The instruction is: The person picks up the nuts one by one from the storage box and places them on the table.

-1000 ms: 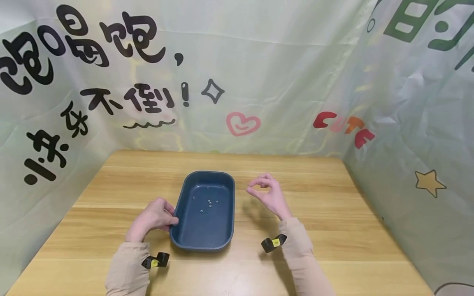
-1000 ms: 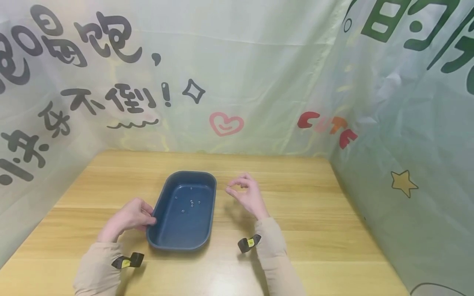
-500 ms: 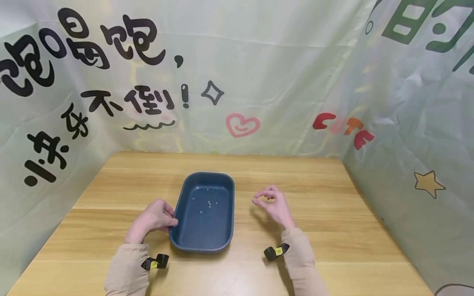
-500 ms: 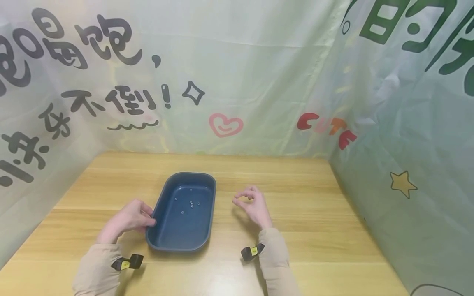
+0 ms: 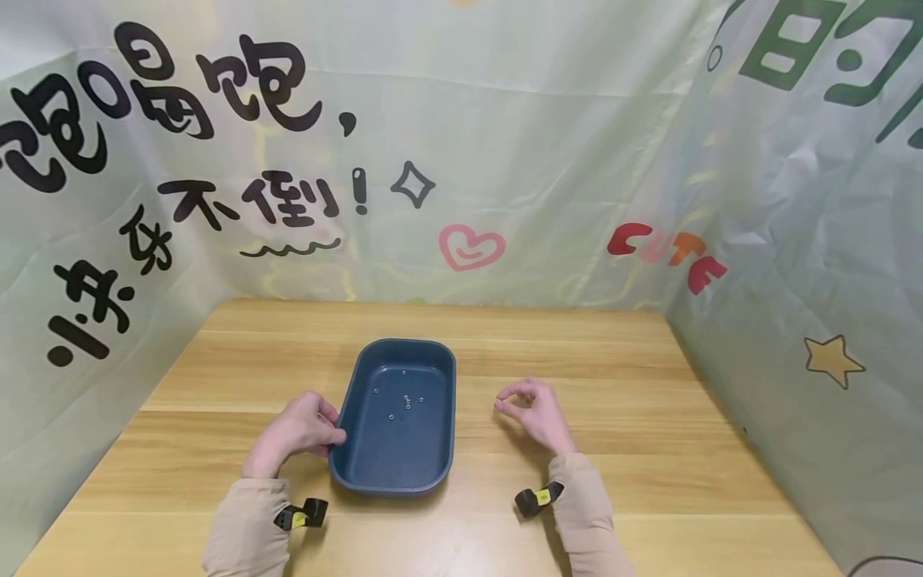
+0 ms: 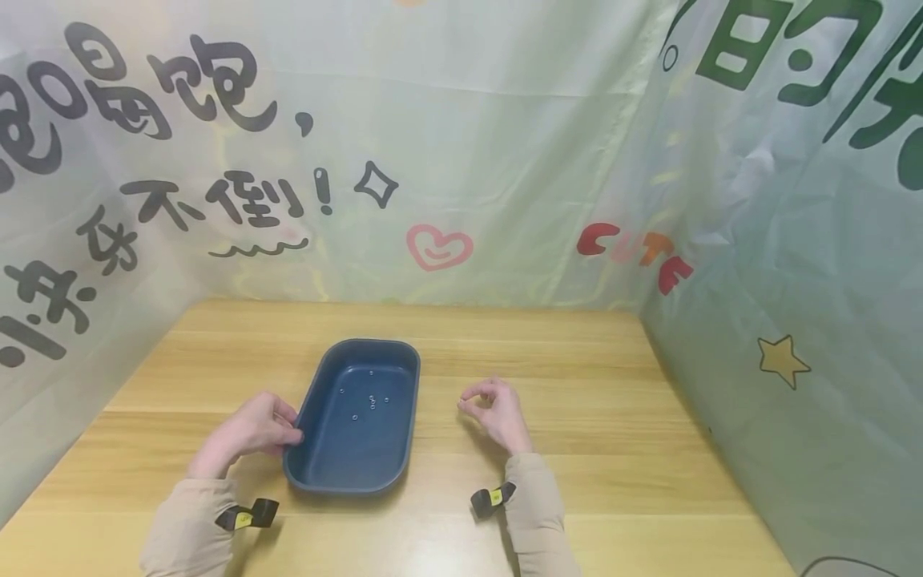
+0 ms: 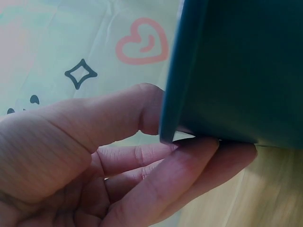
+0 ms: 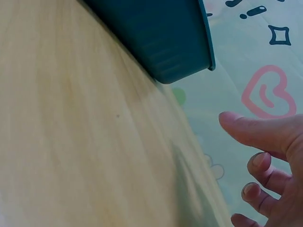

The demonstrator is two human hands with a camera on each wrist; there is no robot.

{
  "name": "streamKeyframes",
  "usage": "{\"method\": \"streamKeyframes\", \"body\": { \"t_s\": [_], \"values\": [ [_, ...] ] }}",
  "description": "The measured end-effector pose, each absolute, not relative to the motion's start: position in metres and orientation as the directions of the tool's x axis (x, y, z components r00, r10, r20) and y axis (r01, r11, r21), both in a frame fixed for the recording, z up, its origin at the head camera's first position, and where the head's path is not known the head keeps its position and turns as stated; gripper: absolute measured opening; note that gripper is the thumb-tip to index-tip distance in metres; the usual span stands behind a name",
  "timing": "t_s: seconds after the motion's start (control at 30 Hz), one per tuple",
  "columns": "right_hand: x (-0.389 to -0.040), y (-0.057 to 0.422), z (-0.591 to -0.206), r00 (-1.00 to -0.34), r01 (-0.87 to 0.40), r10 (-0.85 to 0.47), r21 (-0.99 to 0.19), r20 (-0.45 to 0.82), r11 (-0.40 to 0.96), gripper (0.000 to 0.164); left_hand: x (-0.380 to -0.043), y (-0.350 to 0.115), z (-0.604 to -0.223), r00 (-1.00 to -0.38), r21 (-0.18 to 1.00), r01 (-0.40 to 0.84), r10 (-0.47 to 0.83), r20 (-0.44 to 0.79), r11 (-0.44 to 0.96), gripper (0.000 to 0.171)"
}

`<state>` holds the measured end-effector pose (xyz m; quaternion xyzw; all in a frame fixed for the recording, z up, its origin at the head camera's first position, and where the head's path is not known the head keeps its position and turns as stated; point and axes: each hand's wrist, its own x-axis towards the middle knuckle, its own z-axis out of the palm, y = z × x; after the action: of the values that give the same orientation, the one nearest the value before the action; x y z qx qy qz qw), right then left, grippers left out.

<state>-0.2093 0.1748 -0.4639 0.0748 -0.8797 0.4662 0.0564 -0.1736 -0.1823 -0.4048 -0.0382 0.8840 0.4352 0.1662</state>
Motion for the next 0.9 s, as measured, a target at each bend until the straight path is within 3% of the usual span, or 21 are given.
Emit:
{"method": "streamKeyframes", "body": {
  "t_s": [0.9],
  "values": [
    [-0.208,0.178,-0.479,-0.977,-0.205,-0.101,-0.693,0.188,0.691,0.008,-0.173,-0.183,-0.406,-0.945,0.768,-0.206,0.08,-0.318,0.607,0.027]
  ]
}}
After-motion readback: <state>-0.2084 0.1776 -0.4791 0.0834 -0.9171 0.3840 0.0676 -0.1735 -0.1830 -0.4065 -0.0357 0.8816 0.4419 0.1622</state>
